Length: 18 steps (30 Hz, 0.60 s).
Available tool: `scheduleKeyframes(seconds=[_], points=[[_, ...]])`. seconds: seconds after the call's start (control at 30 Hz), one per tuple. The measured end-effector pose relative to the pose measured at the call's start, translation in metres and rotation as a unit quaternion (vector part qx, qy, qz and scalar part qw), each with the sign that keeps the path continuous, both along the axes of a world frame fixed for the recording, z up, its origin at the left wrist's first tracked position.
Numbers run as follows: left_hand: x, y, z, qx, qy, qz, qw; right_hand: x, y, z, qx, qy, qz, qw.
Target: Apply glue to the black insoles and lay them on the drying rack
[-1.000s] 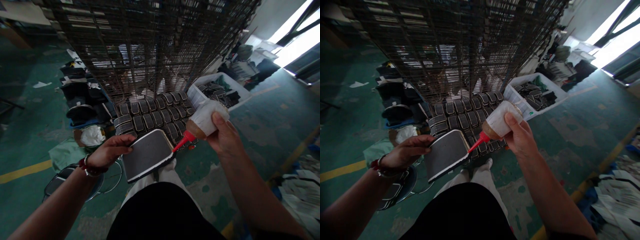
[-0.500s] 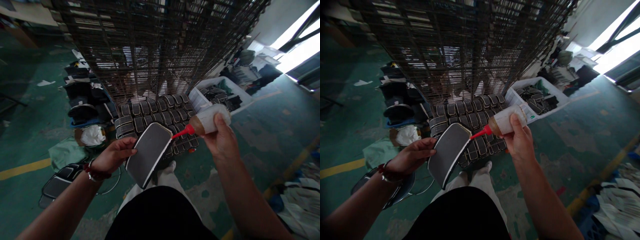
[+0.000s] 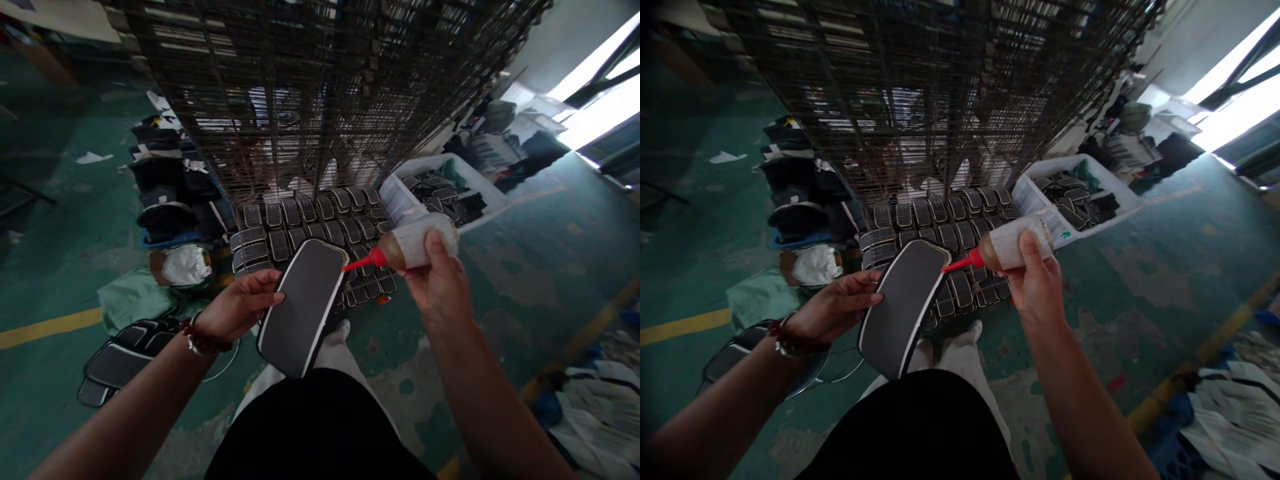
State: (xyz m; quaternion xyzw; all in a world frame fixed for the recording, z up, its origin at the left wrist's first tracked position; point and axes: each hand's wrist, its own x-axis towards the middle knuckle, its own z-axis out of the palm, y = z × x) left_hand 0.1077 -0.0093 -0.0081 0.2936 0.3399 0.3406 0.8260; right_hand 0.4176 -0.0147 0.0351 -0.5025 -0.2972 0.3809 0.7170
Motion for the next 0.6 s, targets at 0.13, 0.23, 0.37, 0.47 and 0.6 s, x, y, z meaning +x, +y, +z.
scheduleKeyframes(seconds=[0.13, 0.23, 0.37, 0.47, 0.6], points=[[0.002, 0.000, -0.001, -0.013, -0.001, 0.012, 1.000, -0.006, -0.008, -0.002, -0.005, 0.002, 0.006, 1.000], [0.003, 0.000, -0.001, -0.019, 0.002, 0.011, 1.000, -0.010, -0.013, -0.004, -0.004, 0.003, 0.012, 1.000], [0.006, -0.001, 0.000, -0.031, 0.009, 0.027, 0.999, -0.014, -0.020, -0.007, -0.006, -0.011, 0.025, 1.000], [0.008, -0.001, 0.000, -0.050, 0.014, 0.047, 0.998, -0.018, -0.026, -0.008, -0.004, -0.017, 0.027, 0.999], [0.009, 0.000, -0.001, -0.065, 0.021, 0.059, 0.996, -0.024, -0.033, -0.009, 0.000, -0.028, 0.033, 0.999]])
